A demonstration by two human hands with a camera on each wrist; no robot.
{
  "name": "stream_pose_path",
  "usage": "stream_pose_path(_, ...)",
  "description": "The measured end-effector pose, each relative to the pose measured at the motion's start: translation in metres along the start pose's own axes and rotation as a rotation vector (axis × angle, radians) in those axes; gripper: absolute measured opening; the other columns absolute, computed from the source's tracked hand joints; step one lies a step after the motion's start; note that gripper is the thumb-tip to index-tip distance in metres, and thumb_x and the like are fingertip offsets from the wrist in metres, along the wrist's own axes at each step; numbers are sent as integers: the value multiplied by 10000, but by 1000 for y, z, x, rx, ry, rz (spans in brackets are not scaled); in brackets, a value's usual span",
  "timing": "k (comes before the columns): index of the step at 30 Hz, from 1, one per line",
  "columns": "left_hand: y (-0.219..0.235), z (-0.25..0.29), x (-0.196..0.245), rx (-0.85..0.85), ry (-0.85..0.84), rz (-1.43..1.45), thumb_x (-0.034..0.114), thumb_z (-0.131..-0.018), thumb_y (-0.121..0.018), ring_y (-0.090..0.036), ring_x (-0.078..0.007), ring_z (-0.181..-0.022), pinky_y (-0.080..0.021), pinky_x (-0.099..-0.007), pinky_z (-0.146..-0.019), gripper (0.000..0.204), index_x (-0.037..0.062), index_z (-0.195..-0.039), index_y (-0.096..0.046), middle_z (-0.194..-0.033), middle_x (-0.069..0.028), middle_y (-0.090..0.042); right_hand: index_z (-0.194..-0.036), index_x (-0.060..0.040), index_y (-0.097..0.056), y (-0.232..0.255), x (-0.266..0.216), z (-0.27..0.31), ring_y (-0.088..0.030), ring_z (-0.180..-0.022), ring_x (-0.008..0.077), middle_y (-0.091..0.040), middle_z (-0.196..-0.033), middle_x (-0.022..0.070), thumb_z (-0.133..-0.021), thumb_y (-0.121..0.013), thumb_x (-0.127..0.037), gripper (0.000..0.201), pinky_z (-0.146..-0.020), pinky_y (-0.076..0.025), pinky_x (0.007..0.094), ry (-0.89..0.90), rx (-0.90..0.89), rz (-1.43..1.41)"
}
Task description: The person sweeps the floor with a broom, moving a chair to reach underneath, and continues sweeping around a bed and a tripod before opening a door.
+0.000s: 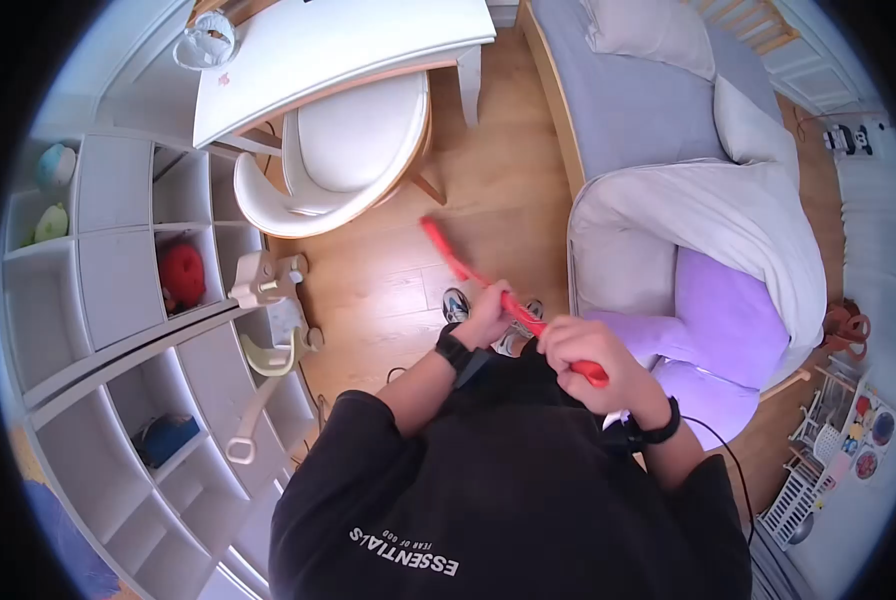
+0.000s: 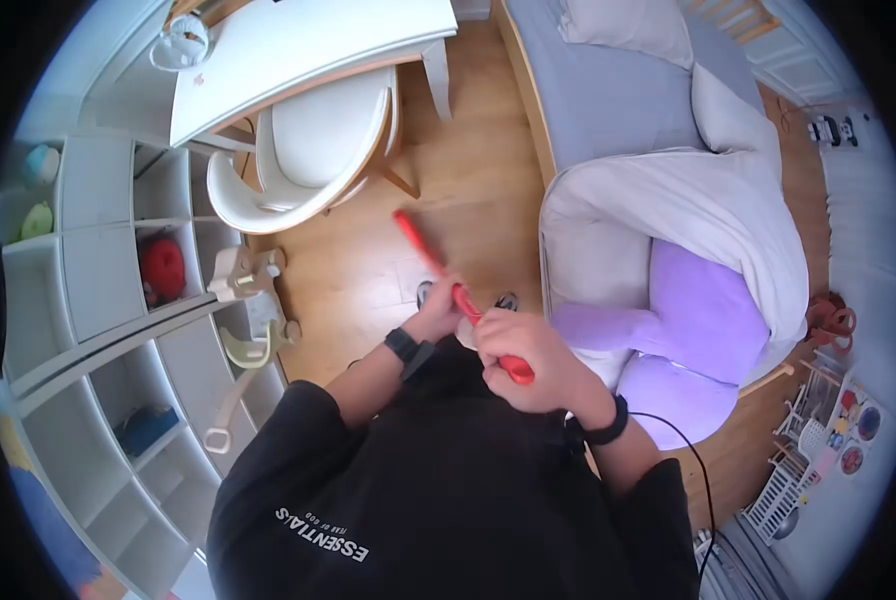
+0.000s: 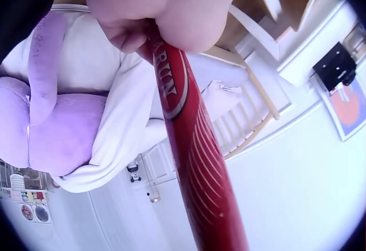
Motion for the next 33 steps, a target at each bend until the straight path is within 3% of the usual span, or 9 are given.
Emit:
stream_pose_path(2, 12, -8, 14, 10, 2, -18, 72, -760, -490, -469, -142, -540, -378, -263, -482, 87, 89, -692, -439, -579, -19, -454, -551, -5, -391, -5, 22, -16, -515, -670, 293, -454, -563, 123, -590, -473, 2, 91, -685, -431, 344, 101, 47, -172)
stream_pose_path(6, 72, -38, 81, 163, -76, -26, 75, -749, -489, -388, -151, -417, -310, -273, -396, 124, 80, -650, -416, -516, -39, -404, -573, 32, -418, -30, 73, -73, -518, -672, 295, -471, -584, 139, -619, -449, 47, 57, -670, -428, 354, 21, 180, -361)
stream_pose_path(9, 61, -56, 91, 210, -28, -32, 84, -762, -476, -350, -147, -403, -281, -275, -390, 141, 86, -635, -414, -502, -34, -389, -575, 40, -437, -29, 91, -88, -524, -676, 295, -489, -599, 155, -629, -454, 50, 57, -657, -428, 354, -29, 46, -255)
stream_pose_path(12, 24, -85, 66, 74, 139, -79, 125, -782, -470, -344, -143, -437, -267, -278, -406, 180, 99, -613, -415, -506, -23, -376, -563, 50, -422, 7, 61, -91, -501, -630, 292, -495, -579, 154, -617, -451, 29, 64, -604, -411, 341, 9, 159, -31)
stream_pose_path(15, -77, -90, 36, -131, 292, -76, 104, -765, -477, -329, -131, -426, -266, -251, -403, 201, 103, -579, -401, -501, -22, -366, -550, 39, -414, 72, 58, -73, -470, -589, 289, -488, -573, 145, -592, -450, 23, 57, -560, -386, 337, 69, 239, 3)
stream_pose_path(20, -208, -161, -40, -336, 402, -73, 97, -725, -513, -373, -127, -421, -281, -241, -390, 166, 100, -577, -437, -508, -12, -424, -535, 18, -400, 172, 48, -44, -441, -567, 282, -456, -547, 125, -545, -463, 3, 66, -527, -365, 338, -55, 229, 211)
stream_pose_path(23, -268, -154, -38, -313, 356, -143, 84, -715, -519, -409, -122, -445, -319, -244, -411, 145, 91, -587, -452, -512, -10, -435, -530, 10, -397, 201, 63, -37, -439, -570, 282, -442, -537, 116, -529, -475, -15, 82, -523, -363, 340, -92, 233, 300)
stream_pose_path(31, -282, -150, 17, -222, 303, -71, 82, -727, -525, -421, -119, -469, -343, -245, -446, 138, 91, -604, -463, -522, -7, -437, -534, -4, -406, 242, 32, -57, -467, -606, 290, -444, -552, 106, -513, -508, -16, 105, -540, -385, 340, 16, 186, 196)
stream_pose_path(33, -279, -136, 62, -237, -63, -313, 84, -744, -516, -389, -120, -442, -314, -246, -422, 149, 96, -609, -453, -515, -7, -426, -536, -4, -406, 236, 36, -72, -489, -644, 300, -451, -569, 117, -506, -520, -11, 118, -565, -401, 338, 59, 157, 146)
Point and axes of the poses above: each hand's wrist, its own z-axis away from the middle knuckle, its own y-axis out of the back of the hand, x = y × z, the point moved 4 cm from there along -z, towards the middle knuckle
